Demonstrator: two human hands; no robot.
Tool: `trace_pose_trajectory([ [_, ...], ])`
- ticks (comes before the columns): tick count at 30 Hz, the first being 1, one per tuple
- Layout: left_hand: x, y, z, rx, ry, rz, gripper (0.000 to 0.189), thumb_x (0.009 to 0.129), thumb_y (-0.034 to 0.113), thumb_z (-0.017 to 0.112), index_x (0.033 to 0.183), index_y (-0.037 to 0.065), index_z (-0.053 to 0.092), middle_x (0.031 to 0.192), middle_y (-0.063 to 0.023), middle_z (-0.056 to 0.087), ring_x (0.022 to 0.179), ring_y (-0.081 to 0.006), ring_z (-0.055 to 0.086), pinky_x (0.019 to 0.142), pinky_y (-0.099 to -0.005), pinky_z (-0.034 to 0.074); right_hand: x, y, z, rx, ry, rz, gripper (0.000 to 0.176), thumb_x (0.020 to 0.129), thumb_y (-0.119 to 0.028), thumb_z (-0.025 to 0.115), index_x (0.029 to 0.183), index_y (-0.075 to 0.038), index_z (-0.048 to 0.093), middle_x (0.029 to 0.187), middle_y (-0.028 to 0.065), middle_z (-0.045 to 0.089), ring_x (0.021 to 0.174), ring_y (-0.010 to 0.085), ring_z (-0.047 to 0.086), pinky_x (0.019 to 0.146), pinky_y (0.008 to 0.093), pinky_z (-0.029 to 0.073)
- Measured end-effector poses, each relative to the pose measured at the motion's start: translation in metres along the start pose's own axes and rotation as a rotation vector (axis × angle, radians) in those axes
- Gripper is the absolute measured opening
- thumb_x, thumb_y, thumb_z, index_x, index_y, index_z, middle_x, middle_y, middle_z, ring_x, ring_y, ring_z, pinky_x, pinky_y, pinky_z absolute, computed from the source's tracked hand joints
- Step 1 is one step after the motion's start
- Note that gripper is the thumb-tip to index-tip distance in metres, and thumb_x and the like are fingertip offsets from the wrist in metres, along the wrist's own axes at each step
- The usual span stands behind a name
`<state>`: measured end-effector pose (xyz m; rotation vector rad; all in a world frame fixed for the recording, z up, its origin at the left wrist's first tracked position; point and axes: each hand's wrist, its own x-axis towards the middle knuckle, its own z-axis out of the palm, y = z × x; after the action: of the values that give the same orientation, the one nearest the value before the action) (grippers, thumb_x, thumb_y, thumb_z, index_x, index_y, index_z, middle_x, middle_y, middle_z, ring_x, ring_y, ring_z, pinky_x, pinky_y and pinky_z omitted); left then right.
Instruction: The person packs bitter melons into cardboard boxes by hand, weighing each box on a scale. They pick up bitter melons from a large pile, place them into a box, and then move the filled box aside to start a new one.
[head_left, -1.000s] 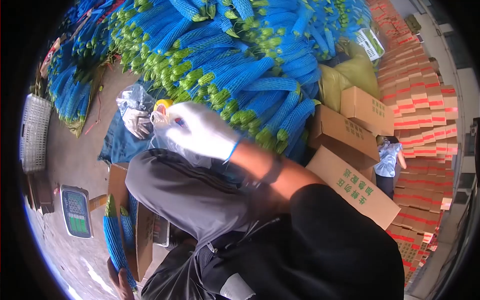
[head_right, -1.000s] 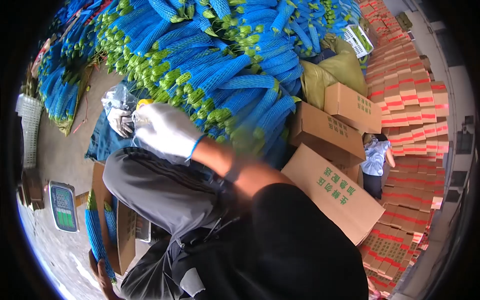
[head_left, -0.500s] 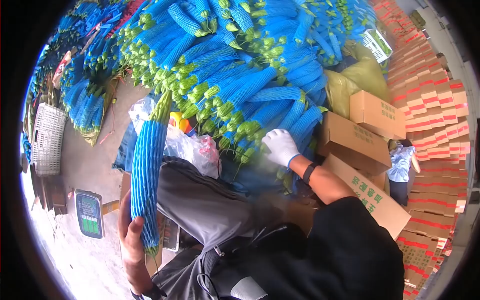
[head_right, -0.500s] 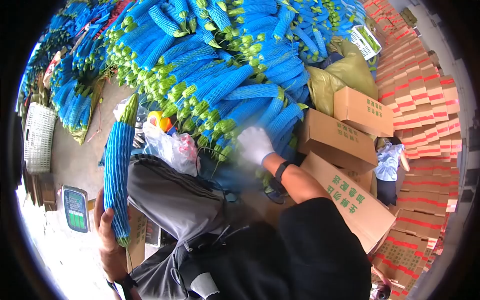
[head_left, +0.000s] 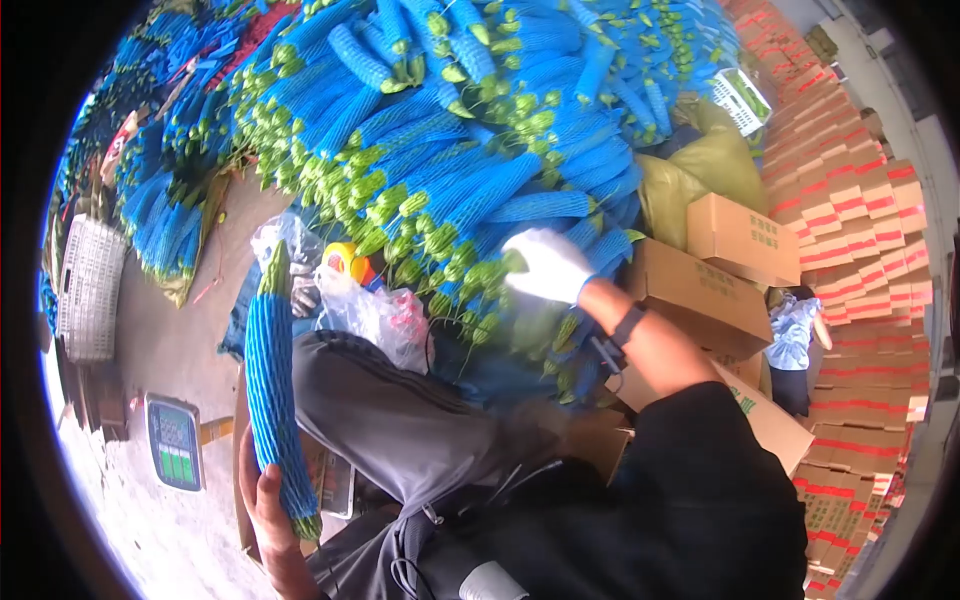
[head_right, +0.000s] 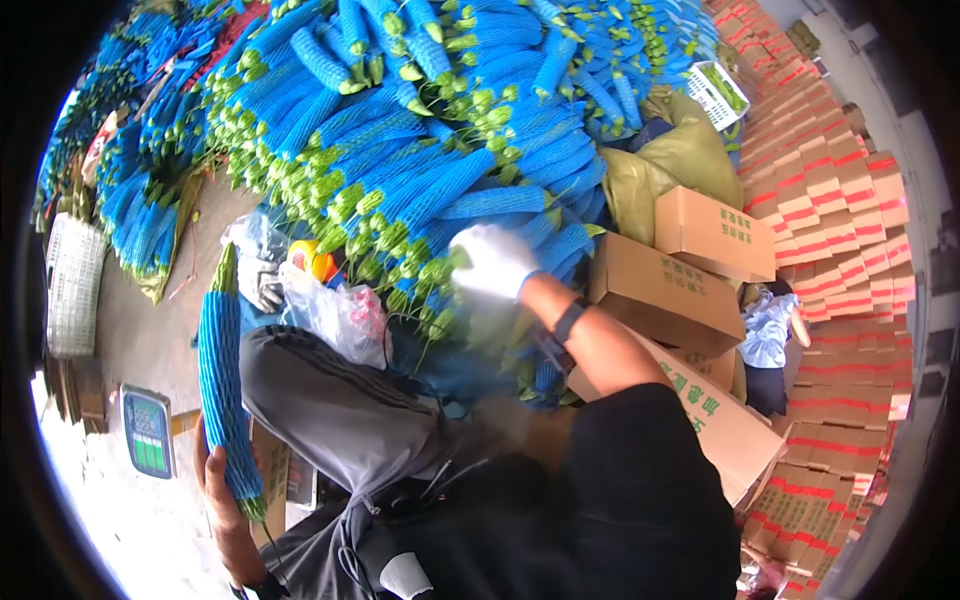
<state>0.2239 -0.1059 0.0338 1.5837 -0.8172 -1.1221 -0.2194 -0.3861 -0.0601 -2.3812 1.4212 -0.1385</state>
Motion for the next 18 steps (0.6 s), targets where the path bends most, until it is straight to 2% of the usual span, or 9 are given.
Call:
trace_pose_trajectory([
  [2,-0.003,-0.004,-0.007,0.018,-0.011,0.032,0.093,0.092,0.056,0.065,0.160,-0.002,0.037,0.118,-0.0176,0.067,0.078,-0.0168,0.066,0.067,-0.0293,0.055,0.003,0.001,0.031,0.024,-0.144,-0.037,0.054,0.090,-0.041,0.074,0.131,-0.008,0.068,0.129,0.0179,0.070,0.120,0.0386,0.066,0.105,0.0484,0.052],
  [4,0.001,-0.005,-0.017,0.070,-0.036,0.076,0.091,0.092,0.051,0.066,0.160,-0.002,0.037,0.119,-0.0182,0.067,0.078,-0.0171,0.065,0.066,-0.0292,0.054,0.008,-0.014,0.043,0.165,0.000,-0.136,0.052,0.094,-0.037,0.074,0.135,-0.006,0.066,0.133,0.0167,0.069,0.122,0.0360,0.067,0.107,0.0455,0.052],
  [6,0.009,0.001,-0.020,0.098,-0.055,0.108,0.089,0.091,0.047,0.066,0.160,-0.003,0.038,0.121,-0.0184,0.067,0.079,-0.0169,0.065,0.066,-0.0290,0.054,0.010,-0.057,0.034,0.590,0.000,-0.064,0.047,0.097,-0.032,0.074,0.135,-0.004,0.065,0.134,0.0150,0.069,0.123,0.0297,0.067,0.108,0.0428,0.052],
  [8,0.020,0.042,0.009,0.209,-0.175,0.080,0.097,0.090,0.051,0.069,0.162,-0.004,0.034,0.131,-0.0206,0.063,0.097,-0.0223,0.067,0.082,-0.0351,0.057,0.009,-0.104,0.024,1.169,-0.221,-0.098,0.056,0.104,-0.032,0.070,0.149,-0.004,0.053,0.136,0.0093,0.067,0.128,0.0205,0.062,0.113,0.0413,0.049],
  [10,0.026,0.082,0.052,0.096,-0.331,0.110,0.098,0.093,0.045,0.078,0.163,-0.006,0.032,0.156,-0.0194,0.050,0.141,-0.0299,0.051,0.119,-0.0419,0.037,0.013,-0.150,0.020,1.532,-0.345,-0.181,0.061,0.107,-0.032,0.065,0.158,-0.005,0.042,0.140,0.0092,0.064,0.134,0.0197,0.058,0.117,0.0397,0.045],
  [13,0.046,0.104,0.071,0.189,-0.710,0.200,0.093,0.096,0.031,0.080,0.165,-0.004,0.029,0.164,-0.0244,0.045,0.153,-0.0313,0.042,0.126,-0.0448,0.029,0.004,-0.189,-0.019,1.841,-0.265,-0.047,0.063,0.107,-0.027,0.062,0.160,-0.005,0.038,0.139,0.0161,0.062,0.127,0.0250,0.062,0.110,0.0415,0.050],
  [14,0.048,0.103,0.071,0.276,-0.733,0.262,0.092,0.096,0.032,0.081,0.165,-0.004,0.030,0.159,-0.0234,0.052,0.147,-0.0310,0.049,0.123,-0.0439,0.033,0.004,-0.185,-0.016,2.165,-0.236,0.217,0.049,0.105,-0.022,0.062,0.147,0.000,0.051,0.124,0.0182,0.067,0.109,0.0261,0.069,0.097,0.0417,0.058],
  [16,0.045,0.091,0.061,0.231,-0.662,0.175,0.085,0.098,0.030,0.078,0.162,-0.005,0.034,0.154,-0.0225,0.056,0.140,-0.0295,0.057,0.118,-0.0425,0.041,0.010,-0.144,-0.007,1.968,-0.078,0.463,0.035,0.102,-0.020,0.064,0.127,0.003,0.061,0.108,0.0165,0.070,0.094,0.0246,0.072,0.085,0.0410,0.061],
  [18,0.037,0.075,0.031,0.204,-0.522,0.109,0.081,0.100,0.030,0.076,0.161,-0.005,0.036,0.150,-0.0221,0.058,0.136,-0.0286,0.059,0.116,-0.0419,0.044,0.011,-0.095,0.012,1.928,0.195,0.540,0.031,0.099,-0.022,0.068,0.115,0.005,0.065,0.099,0.0136,0.071,0.092,0.0234,0.072,0.083,0.0405,0.060],
])
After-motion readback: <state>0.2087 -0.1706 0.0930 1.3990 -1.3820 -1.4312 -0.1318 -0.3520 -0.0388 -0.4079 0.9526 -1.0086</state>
